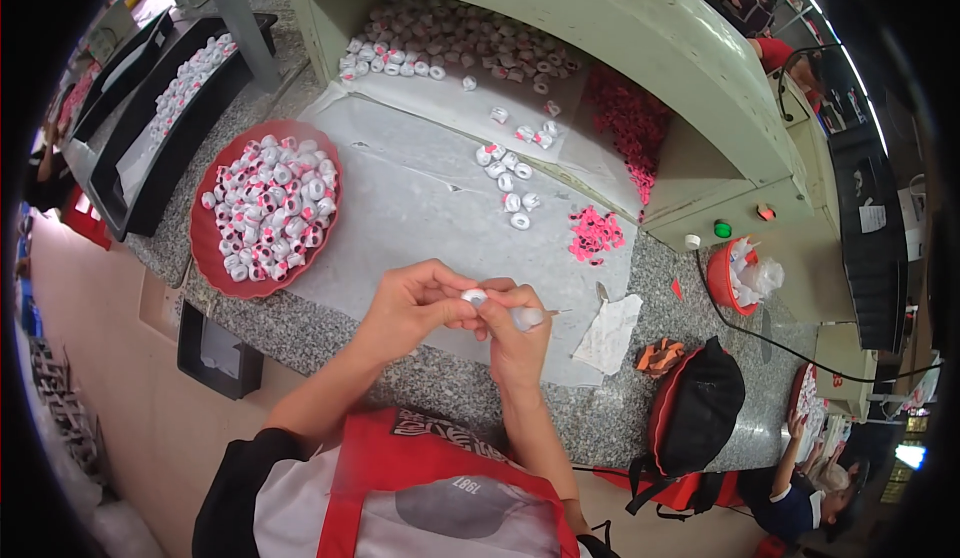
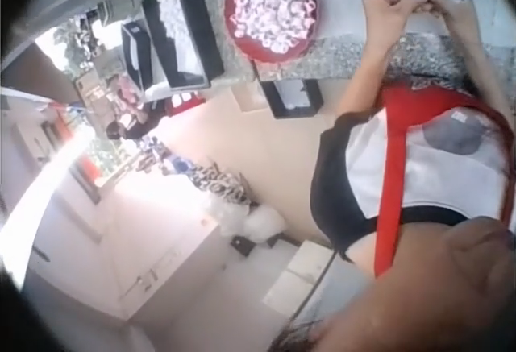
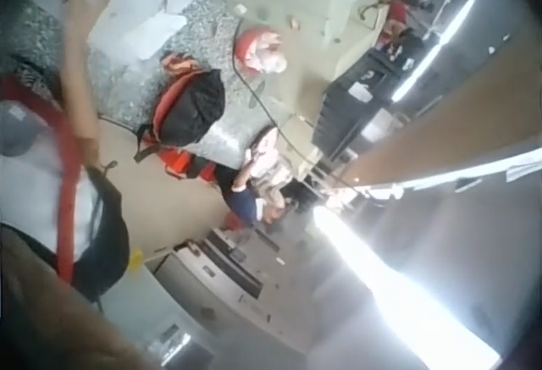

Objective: Applying small pink bows to white toy heads using a squeeze bottle at a factory workstation.

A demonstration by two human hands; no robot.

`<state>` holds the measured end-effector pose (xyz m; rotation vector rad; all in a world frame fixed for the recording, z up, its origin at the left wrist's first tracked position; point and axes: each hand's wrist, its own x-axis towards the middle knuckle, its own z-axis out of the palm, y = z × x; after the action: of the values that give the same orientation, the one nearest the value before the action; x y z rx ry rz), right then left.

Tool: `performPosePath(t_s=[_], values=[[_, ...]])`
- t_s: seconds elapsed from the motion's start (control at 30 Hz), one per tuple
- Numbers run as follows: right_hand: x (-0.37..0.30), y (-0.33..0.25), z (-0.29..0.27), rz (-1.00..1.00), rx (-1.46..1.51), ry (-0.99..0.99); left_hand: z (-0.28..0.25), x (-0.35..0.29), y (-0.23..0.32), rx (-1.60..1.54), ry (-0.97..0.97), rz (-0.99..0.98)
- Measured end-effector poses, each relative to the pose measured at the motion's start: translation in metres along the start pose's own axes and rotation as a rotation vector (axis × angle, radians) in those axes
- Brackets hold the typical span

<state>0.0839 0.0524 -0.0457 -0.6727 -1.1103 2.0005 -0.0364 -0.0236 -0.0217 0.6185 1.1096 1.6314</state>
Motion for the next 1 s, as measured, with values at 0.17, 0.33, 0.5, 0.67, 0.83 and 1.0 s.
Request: performPosePath(t_s=[0.17, 0.33, 0.5, 0.67, 0.83, 1.0], values=[[0.015, 0.012, 0.038, -0.004, -0.254, -0.002, -0.069, -0.007, 0.043, 0.746, 0.557, 0.245], [0.009, -0.007, 0.008, 0.12, -0.37, 0.104, -0.136, -0.002, 0.058, 1.791, 0.851, 0.556], [-0.003, -0.019, -0.026, 0.019, -0.342, 0.219, -0.057, 0.051, 0.032, 1.547, 0.756, 0.744], [-0.02, -0.035, -0.039, -0.089, -0.227, 0.211, 0.017, 0.113, -0.054, 1.467, 0.199, 0.565], [-0.03, -0.043, -0.069, -0.137, -0.334, 0.268, 0.023, 0.122, -0.067, 1.474, 0.213, 0.743], [-0.023, -0.058, -0.058, -0.144, -0.221, 0.281, 0.029, 0.106, -0.069, 1.205, 0.04, 0.534]])
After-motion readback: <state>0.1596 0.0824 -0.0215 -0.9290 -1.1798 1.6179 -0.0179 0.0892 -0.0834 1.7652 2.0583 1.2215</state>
